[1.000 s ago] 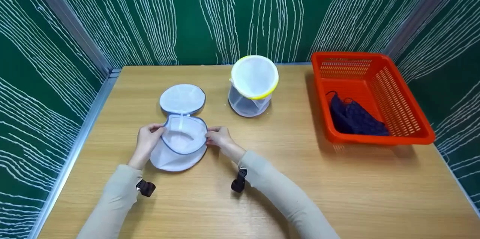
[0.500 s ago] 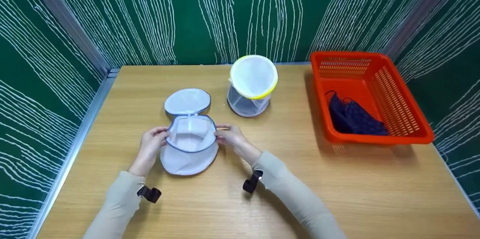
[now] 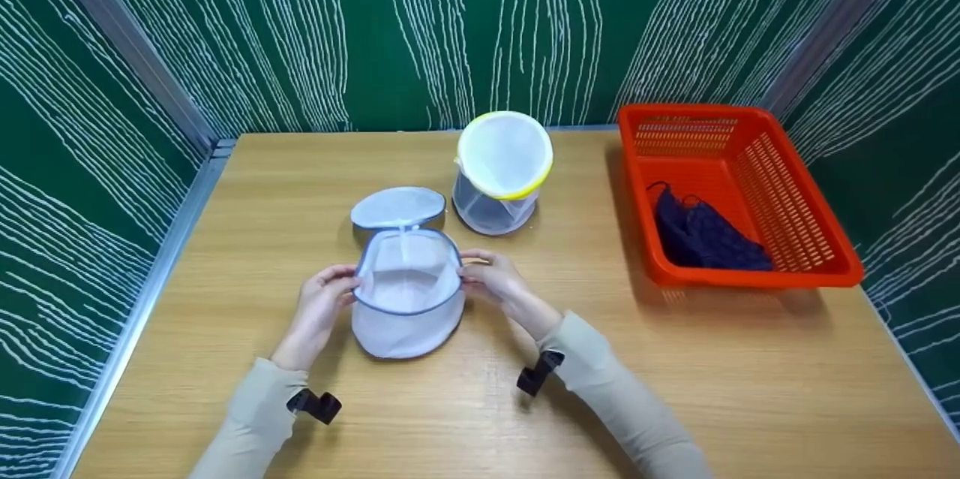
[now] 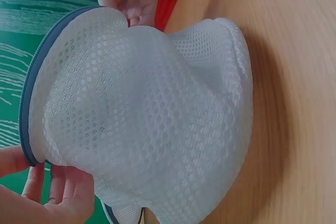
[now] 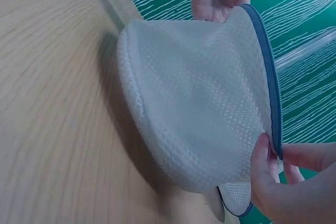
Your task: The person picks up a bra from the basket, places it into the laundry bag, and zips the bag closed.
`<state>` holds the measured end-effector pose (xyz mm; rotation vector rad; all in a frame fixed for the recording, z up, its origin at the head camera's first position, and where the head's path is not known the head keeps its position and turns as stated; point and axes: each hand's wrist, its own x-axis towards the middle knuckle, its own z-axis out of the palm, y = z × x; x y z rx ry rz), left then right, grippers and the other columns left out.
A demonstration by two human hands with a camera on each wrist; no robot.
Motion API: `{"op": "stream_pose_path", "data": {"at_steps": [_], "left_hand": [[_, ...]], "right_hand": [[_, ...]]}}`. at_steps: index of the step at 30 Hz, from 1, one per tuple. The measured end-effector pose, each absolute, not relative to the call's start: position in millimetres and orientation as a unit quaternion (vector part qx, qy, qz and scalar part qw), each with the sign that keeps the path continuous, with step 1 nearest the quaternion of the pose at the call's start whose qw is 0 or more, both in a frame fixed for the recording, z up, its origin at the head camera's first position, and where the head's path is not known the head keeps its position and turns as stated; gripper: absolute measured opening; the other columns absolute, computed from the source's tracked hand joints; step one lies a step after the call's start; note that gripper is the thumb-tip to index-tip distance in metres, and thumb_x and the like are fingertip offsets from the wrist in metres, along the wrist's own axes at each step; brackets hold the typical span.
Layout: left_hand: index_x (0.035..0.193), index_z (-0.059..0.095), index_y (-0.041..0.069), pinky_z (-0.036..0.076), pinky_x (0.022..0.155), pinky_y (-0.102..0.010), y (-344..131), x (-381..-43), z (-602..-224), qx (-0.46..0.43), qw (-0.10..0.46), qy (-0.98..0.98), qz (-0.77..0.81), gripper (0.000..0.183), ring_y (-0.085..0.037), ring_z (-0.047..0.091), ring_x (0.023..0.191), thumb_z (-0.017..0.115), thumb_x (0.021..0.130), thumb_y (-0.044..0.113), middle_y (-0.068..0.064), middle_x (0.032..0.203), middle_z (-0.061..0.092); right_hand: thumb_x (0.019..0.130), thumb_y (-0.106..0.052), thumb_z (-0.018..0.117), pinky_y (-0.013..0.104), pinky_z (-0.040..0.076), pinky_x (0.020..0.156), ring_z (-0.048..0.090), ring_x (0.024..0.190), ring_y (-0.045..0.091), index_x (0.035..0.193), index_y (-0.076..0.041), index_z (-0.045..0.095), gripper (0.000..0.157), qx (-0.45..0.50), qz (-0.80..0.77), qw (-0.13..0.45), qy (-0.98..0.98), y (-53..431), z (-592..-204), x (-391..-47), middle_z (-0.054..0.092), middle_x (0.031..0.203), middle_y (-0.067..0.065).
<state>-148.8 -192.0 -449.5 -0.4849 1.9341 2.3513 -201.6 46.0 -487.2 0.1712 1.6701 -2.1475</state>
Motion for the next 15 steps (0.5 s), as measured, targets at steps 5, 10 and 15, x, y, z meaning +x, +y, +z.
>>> {"op": "stream_pose_path", "data": {"at_steps": [5, 10, 15], "left_hand": [[0.087, 0.058, 0.003, 0.049, 0.074, -0.027, -184.1, -143.4, -451.4, -0.155, 0.034, 0.609, 0.777, 0.016, -0.014, 0.056, 0.075, 0.053, 0.078, -0.010, -0.004, 0.084, 0.056], [0.082, 0.059, 0.004, 0.049, 0.070, -0.025, -175.4, -140.1, -454.9, -0.144, 0.035, 0.590, 0.794, 0.018, -0.014, 0.056, 0.072, 0.053, 0.077, -0.012, -0.005, 0.080, 0.057], [0.079, 0.058, 0.005, 0.049, 0.069, -0.025, -165.0, -136.3, -455.3, -0.138, 0.042, 0.577, 0.804, 0.021, -0.014, 0.057, 0.071, 0.053, 0.075, -0.015, -0.005, 0.078, 0.059]], "right_hand": [[0.078, 0.009, 0.054, 0.027, 0.052, 0.066, 0.059, 0.063, 0.013, 0.110, 0.004, 0.053, 0.032, 0.057, -0.776, 0.216, 0.590, 63.2, -481.9, -195.0, 0.060, 0.075, 0.003], [0.079, 0.011, 0.052, 0.025, 0.052, 0.065, 0.058, 0.064, 0.013, 0.108, 0.006, 0.051, 0.030, 0.064, -0.782, 0.215, 0.582, 77.6, -475.9, -188.2, 0.058, 0.078, 0.004], [0.079, 0.012, 0.051, 0.029, 0.051, 0.071, 0.059, 0.066, 0.013, 0.097, 0.001, 0.054, 0.021, 0.053, -0.788, 0.214, 0.575, 91.7, -471.6, -182.2, 0.059, 0.078, 0.003]]}}
